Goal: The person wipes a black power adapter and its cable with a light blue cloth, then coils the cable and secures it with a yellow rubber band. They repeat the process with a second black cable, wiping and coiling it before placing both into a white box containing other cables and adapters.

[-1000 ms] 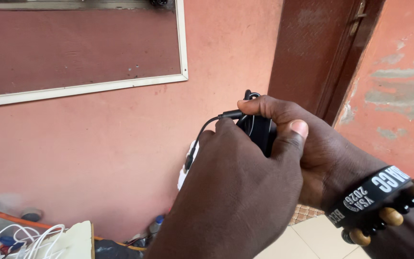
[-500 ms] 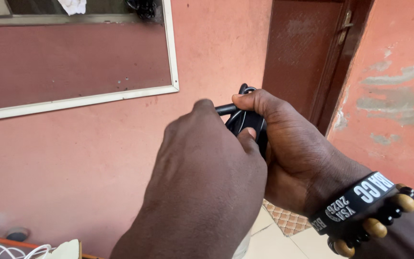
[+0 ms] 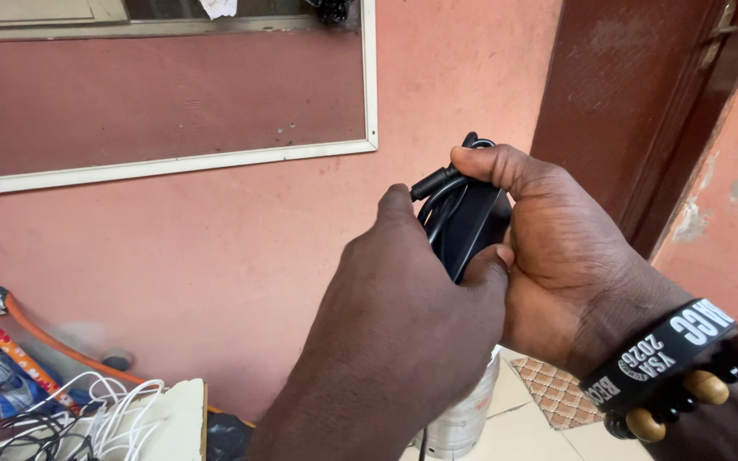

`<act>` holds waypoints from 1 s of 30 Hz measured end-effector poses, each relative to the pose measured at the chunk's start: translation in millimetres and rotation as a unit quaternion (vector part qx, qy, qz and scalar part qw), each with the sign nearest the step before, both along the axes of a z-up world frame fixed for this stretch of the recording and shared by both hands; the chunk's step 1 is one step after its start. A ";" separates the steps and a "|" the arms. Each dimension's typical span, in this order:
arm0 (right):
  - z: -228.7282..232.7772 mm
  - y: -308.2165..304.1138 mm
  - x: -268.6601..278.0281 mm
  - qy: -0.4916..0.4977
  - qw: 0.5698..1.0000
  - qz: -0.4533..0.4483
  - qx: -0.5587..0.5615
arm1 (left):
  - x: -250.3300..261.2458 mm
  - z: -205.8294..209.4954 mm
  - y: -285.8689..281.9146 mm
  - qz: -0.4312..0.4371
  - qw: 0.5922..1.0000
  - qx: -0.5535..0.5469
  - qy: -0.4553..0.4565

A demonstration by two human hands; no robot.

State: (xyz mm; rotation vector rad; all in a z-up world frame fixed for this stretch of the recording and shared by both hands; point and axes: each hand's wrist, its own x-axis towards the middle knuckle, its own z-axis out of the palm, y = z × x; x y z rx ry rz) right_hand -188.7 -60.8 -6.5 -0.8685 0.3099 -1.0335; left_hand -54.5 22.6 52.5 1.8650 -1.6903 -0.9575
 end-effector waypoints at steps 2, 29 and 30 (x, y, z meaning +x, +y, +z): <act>-2.0 1.5 2.7 0.012 1.000 0.019 0.008 | 4.0 0.8 2.6 0.020 1.000 -0.008 0.021; 50.4 35.4 -3.7 0.782 0.608 0.015 -0.133 | 45.0 1.3 9.9 0.087 0.992 -0.009 -0.090; 57.6 39.5 0.2 0.814 0.567 -0.028 -0.125 | 47.0 0.1 10.5 0.080 0.993 0.005 -0.089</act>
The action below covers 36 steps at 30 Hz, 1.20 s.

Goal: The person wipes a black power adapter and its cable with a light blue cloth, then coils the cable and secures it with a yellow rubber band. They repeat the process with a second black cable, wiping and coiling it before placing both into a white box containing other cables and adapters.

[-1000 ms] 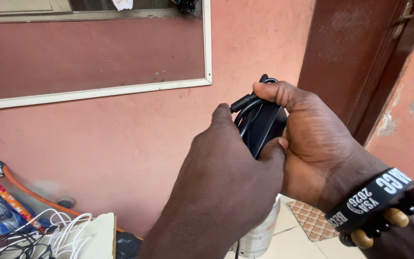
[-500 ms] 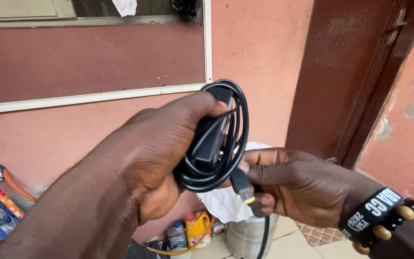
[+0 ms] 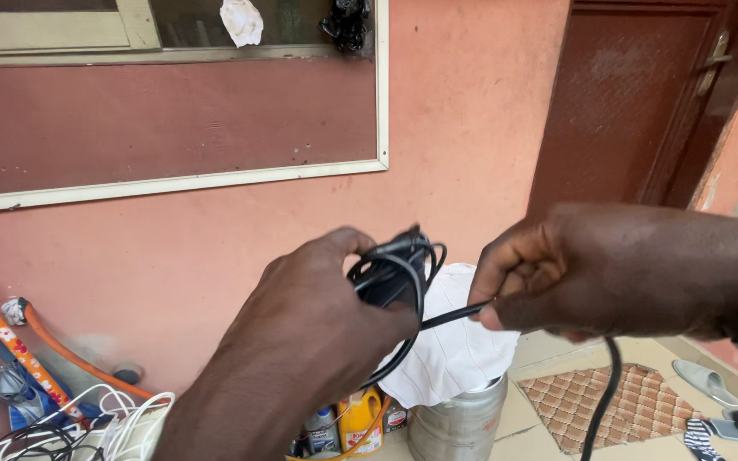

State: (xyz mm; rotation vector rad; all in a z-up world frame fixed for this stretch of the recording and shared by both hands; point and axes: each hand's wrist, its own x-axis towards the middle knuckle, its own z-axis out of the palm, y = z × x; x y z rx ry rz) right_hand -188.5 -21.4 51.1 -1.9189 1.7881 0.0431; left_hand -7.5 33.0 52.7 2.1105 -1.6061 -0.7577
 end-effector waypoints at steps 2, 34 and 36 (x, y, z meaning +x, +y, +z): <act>11.7 8.0 6.8 0.051 0.997 -0.027 -0.060 | 2.4 -4.4 3.8 -0.018 0.999 0.026 0.003; -73.3 -63.7 -27.6 -0.410 0.905 0.108 0.003 | -24.2 -17.4 18.9 -0.256 0.956 0.031 -0.138; -91.2 -83.2 -35.0 -0.492 0.845 0.197 0.073 | -23.3 -15.1 22.8 -0.267 0.958 -0.008 -0.103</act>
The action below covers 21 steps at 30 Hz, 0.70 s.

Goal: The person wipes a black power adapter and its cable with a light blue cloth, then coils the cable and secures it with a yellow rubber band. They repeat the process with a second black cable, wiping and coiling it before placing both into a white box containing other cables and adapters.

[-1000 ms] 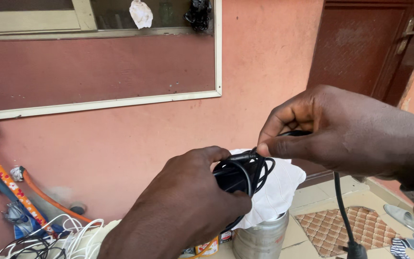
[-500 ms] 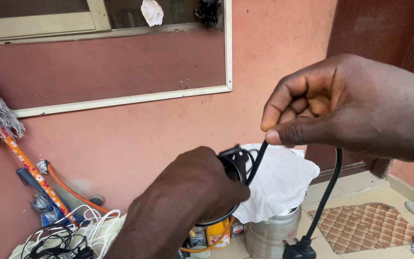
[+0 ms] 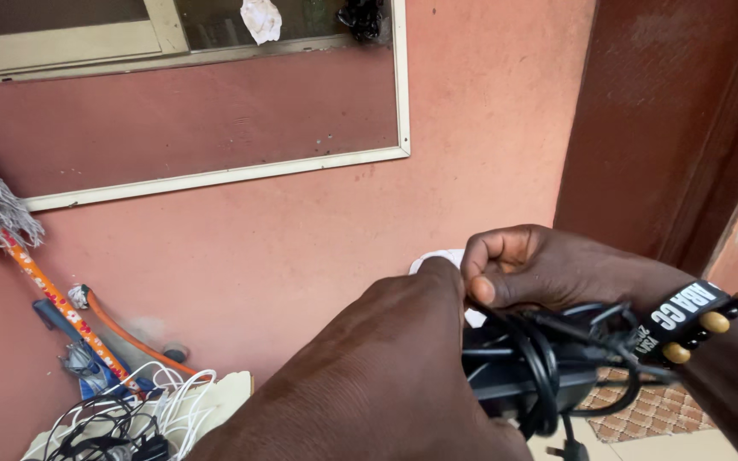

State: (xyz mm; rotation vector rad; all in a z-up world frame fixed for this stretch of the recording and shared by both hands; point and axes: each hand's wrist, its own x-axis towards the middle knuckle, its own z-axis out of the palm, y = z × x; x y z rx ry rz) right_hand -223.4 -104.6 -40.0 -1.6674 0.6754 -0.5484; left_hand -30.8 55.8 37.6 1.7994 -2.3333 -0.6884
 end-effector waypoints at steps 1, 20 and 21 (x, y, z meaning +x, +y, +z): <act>-10.0 -6.3 -4.1 -0.045 0.997 0.055 0.019 | 1.7 -0.3 1.5 -0.016 0.998 -0.039 0.038; 30.1 79.9 54.4 0.344 0.928 0.031 -0.142 | 20.6 -36.6 -32.9 0.331 0.942 0.042 -0.027; 38.7 82.3 55.4 0.387 0.916 -0.036 -0.103 | 20.7 -38.5 -31.7 0.307 0.949 0.058 -0.035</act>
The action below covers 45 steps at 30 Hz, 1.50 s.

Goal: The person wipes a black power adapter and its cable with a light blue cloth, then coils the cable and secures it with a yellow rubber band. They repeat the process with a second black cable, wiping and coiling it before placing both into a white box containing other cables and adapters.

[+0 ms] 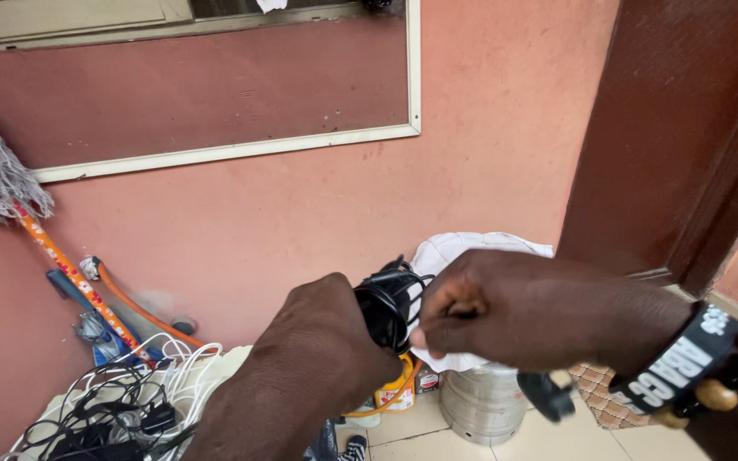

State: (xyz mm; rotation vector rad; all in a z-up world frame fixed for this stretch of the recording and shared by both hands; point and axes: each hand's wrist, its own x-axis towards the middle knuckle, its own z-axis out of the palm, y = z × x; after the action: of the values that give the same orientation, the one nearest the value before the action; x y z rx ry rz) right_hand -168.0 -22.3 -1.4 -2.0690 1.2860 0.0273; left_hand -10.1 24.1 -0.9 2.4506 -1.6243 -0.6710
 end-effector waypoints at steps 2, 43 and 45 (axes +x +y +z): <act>14.9 -1.4 2.6 0.034 0.997 -0.065 -0.007 | -0.5 -2.6 3.2 -0.054 0.998 0.034 -0.003; -64.6 -23.9 15.5 -0.332 0.860 -0.072 0.379 | 94.1 -47.0 8.6 0.028 0.893 -0.071 0.444; -63.6 -20.8 10.2 -0.473 0.803 -0.014 0.363 | 95.6 -60.2 1.3 0.022 0.869 -0.076 0.489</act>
State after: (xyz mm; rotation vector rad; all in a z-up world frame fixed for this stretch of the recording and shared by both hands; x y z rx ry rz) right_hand -157.8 -43.1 -64.9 -1.0987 0.5193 -0.4149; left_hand 85.5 25.5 -61.1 1.5374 -1.1085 -1.3954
